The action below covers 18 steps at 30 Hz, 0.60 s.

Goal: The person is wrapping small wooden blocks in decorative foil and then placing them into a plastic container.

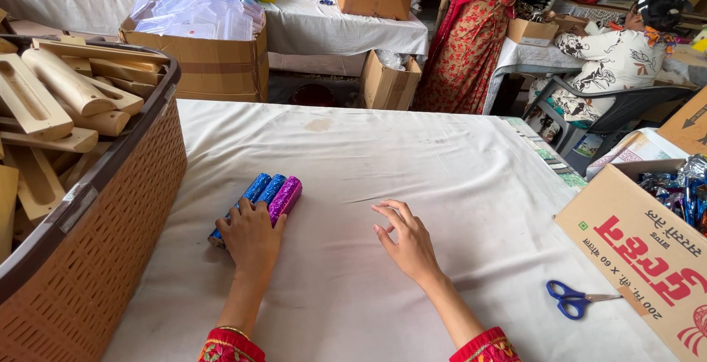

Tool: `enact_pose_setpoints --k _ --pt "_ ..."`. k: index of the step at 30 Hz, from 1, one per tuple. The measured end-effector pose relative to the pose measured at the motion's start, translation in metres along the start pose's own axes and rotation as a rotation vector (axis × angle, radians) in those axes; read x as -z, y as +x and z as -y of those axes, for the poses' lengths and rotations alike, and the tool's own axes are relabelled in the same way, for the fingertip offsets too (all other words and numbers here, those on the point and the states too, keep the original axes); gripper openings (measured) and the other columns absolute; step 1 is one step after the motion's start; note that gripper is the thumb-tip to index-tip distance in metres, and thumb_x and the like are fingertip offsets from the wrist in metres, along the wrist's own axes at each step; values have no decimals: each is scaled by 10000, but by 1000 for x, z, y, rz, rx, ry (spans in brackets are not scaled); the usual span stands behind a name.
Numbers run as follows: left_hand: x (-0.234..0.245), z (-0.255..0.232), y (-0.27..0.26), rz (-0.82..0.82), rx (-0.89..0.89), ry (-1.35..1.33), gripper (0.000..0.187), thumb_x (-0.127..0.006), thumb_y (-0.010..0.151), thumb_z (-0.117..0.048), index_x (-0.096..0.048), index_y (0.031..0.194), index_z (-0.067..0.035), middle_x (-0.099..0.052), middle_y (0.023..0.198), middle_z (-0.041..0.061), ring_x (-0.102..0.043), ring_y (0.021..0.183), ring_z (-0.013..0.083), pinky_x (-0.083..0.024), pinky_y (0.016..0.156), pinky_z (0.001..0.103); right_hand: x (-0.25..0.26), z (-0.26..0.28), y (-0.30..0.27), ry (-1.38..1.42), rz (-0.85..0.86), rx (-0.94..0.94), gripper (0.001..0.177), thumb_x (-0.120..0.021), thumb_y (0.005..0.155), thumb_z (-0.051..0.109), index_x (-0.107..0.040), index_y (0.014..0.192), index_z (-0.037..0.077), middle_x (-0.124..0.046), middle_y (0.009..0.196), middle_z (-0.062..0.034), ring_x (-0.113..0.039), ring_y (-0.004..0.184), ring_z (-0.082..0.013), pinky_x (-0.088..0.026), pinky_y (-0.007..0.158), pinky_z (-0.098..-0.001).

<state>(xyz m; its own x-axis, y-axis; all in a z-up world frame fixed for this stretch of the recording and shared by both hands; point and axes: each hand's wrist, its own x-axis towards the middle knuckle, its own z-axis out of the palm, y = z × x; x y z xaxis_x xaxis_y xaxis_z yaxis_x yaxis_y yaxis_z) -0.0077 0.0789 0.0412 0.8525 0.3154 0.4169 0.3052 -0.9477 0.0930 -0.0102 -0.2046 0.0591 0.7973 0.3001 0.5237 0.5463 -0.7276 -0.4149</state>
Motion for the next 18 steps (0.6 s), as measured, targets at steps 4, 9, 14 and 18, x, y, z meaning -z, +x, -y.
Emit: enact_pose_setpoints --k 4,9,14,18 --pt "2 -2 -1 -1 -9 3 442 -712 858 -566 -742 1025 -158 -673 1073 36 -635 1045 220 -444 908 427 -3 -3 0 8 -2 10 353 -698 929 193 -663 1280 166 -578 1329 30 -706 788 -109 -528 839 -349" --pt "-5 -2 -2 -135 -48 23 537 -728 812 -561 -707 1141 -137 -678 1072 42 -637 1023 212 -451 867 414 -1 1 1 8 19 7 344 -715 919 172 -675 1261 169 -580 1332 41 -708 791 -103 -532 839 -355" --pt "1 -3 -3 -21 -38 49 515 -702 875 -584 -687 1146 -146 -668 1125 37 -621 1076 209 -447 916 405 -17 -20 -5 -49 235 -116 503 -639 947 373 -550 1405 184 -469 1480 -22 -577 1152 -235 -466 1001 -406" --pt "12 -6 -5 -298 -147 -135 557 -712 841 -511 -678 1223 -108 -658 1194 69 -614 1095 232 -451 929 439 -34 -46 -14 -165 444 -23 703 -427 1019 588 -342 1568 157 -255 1656 -119 -219 1529 -316 -165 1217 -517"
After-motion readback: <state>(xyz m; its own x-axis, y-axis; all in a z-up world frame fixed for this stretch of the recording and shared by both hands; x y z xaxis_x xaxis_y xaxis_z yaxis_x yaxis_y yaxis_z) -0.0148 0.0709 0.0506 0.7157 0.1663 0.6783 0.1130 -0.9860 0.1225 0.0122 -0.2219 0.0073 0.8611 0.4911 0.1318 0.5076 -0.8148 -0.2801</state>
